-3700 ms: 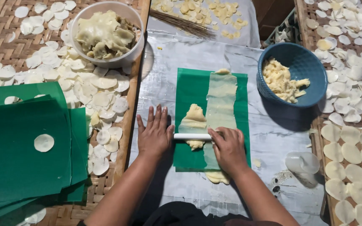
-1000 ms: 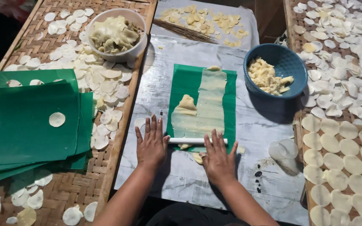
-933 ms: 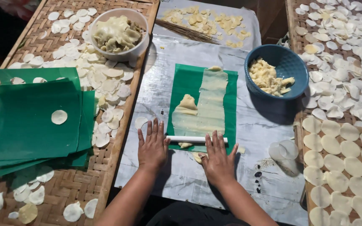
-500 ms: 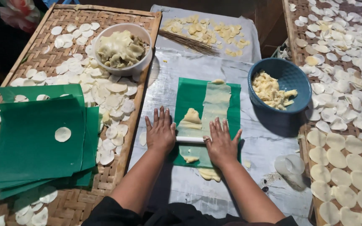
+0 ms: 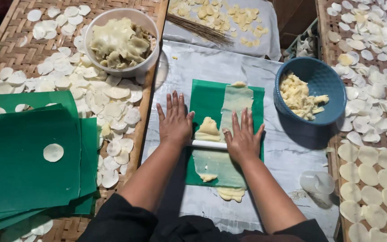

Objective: Rolling out small pieces of dough into thin circles and placing them on a tray

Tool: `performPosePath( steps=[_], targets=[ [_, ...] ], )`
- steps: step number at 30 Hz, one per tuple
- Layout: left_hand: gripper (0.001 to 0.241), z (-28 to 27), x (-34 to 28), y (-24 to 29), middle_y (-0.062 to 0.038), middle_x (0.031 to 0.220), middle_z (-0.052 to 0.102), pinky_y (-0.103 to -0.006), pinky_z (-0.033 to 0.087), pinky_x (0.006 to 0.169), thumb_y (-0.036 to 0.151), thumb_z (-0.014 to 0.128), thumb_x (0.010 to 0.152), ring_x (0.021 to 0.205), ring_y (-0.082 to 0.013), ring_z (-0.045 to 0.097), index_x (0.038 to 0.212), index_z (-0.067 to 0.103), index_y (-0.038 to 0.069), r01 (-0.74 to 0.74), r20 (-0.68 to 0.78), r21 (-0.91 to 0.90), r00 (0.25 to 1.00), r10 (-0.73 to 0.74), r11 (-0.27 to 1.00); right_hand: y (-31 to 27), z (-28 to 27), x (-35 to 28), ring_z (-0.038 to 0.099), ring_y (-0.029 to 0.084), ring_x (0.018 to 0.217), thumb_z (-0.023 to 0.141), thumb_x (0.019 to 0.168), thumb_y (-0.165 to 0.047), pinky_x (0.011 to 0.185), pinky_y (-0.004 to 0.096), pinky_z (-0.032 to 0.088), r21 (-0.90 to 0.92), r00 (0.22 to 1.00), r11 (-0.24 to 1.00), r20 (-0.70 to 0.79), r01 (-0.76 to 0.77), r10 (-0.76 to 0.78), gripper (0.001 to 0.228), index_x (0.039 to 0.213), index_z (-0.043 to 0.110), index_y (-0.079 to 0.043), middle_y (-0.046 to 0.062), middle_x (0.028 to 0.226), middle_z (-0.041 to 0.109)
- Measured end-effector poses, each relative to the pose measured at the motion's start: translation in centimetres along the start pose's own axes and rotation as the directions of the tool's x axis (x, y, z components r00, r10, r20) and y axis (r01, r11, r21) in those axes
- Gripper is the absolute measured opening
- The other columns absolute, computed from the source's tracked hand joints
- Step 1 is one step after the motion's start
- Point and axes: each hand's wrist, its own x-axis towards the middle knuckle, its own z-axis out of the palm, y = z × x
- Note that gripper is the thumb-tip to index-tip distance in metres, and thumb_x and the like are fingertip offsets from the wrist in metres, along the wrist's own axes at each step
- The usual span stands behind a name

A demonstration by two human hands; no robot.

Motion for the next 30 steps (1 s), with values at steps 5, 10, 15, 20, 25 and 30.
performPosePath(
  steps=[5, 10, 15, 20, 25, 30],
  targets=[
    [0.073, 1.1, -6.3, -0.8, -0.013, 0.173, 0.008, -0.062, -0.007, 0.124, 0.055, 0.019, 0.107, 0.16, -0.0315, -0.002, 0.166, 0.011, 0.012, -0.048, 0.042, 0.023, 0.998, 0.047, 0.999, 0.4, 0.8, -6.3, 0.013, 0.033, 0.159, 0.037, 0.102, -0.055, 0.116, 0.077, 0.007, -0.004, 0.982, 0.986, -0.083, 0.167, -0.167, 0.072, 0.163, 0.024, -0.018, 0.017, 0.171, 0.017],
    [0.069, 2.0, -11.1, -1.4, -0.01, 0.172, 0.014, -0.0631, -0.012, 0.122, 0.054, 0.016, 0.107, 0.159, -0.0298, 0.001, 0.165, 0.016, 0.017, -0.084, 0.107, 0.043, 0.991, 0.079, 0.996, 1.6, 1.5, -11.3, 0.025, 0.028, 0.155, 0.044, 0.1, -0.046, 0.115, 0.078, 0.011, 0.003, 0.975, 0.979, -0.091, 0.203, -0.202, 0.058, 0.153, 0.04, -0.023, 0.009, 0.165, 0.034],
    [0.064, 2.5, -10.3, -1.7, -0.013, 0.171, 0.021, -0.0614, 0.0, 0.124, 0.043, 0.033, 0.107, 0.159, -0.0317, 0.012, 0.164, 0.024, 0.015, -0.205, -0.033, -0.026, 0.978, 0.204, 0.978, 3.4, 0.8, -10.1, 0.053, 0.016, 0.131, 0.057, 0.091, -0.042, 0.114, 0.062, 0.033, 0.02, 0.95, 0.953, -0.09, 0.301, -0.298, 0.037, 0.128, 0.06, -0.039, -0.01, 0.13, 0.059],
    [0.063, 4.8, -10.3, -2.5, -0.014, 0.17, 0.024, -0.0623, 0.007, 0.124, 0.043, 0.033, 0.107, 0.158, -0.0318, 0.017, 0.163, 0.027, 0.016, -0.235, -0.034, -0.017, 0.972, 0.235, 0.972, 3.8, 1.7, -8.7, 0.053, 0.018, 0.106, 0.07, 0.073, -0.039, 0.102, 0.051, 0.039, -0.133, 0.899, 0.904, -0.117, 0.406, -0.421, 0.035, 0.101, 0.052, -0.028, -0.008, 0.102, 0.047],
    [0.063, 3.6, -12.7, -2.2, -0.014, 0.17, 0.024, -0.0605, 0.007, 0.124, 0.042, 0.034, 0.107, 0.158, -0.0317, 0.016, 0.163, 0.027, 0.015, -0.254, -0.099, -0.042, 0.964, 0.249, 0.966, 3.1, -0.5, -12.8, 0.057, 0.02, 0.094, 0.067, 0.074, -0.033, 0.089, 0.045, 0.045, -0.122, 0.849, 0.882, -0.24, 0.454, -0.471, 0.03, 0.1, 0.053, -0.027, -0.006, 0.094, 0.049],
    [0.063, 5.4, -13.7, -2.5, -0.013, 0.17, 0.024, -0.0587, 0.005, 0.125, 0.045, 0.033, 0.108, 0.158, -0.03, 0.016, 0.163, 0.028, 0.014, -0.227, -0.107, -0.053, 0.969, 0.221, 0.972, 3.0, 2.1, -15.0, 0.062, 0.022, 0.102, 0.065, 0.079, -0.026, 0.091, 0.041, 0.047, -0.035, 0.886, 0.921, -0.262, 0.388, -0.383, 0.037, 0.115, 0.061, -0.029, -0.003, 0.105, 0.055]
  ],
)
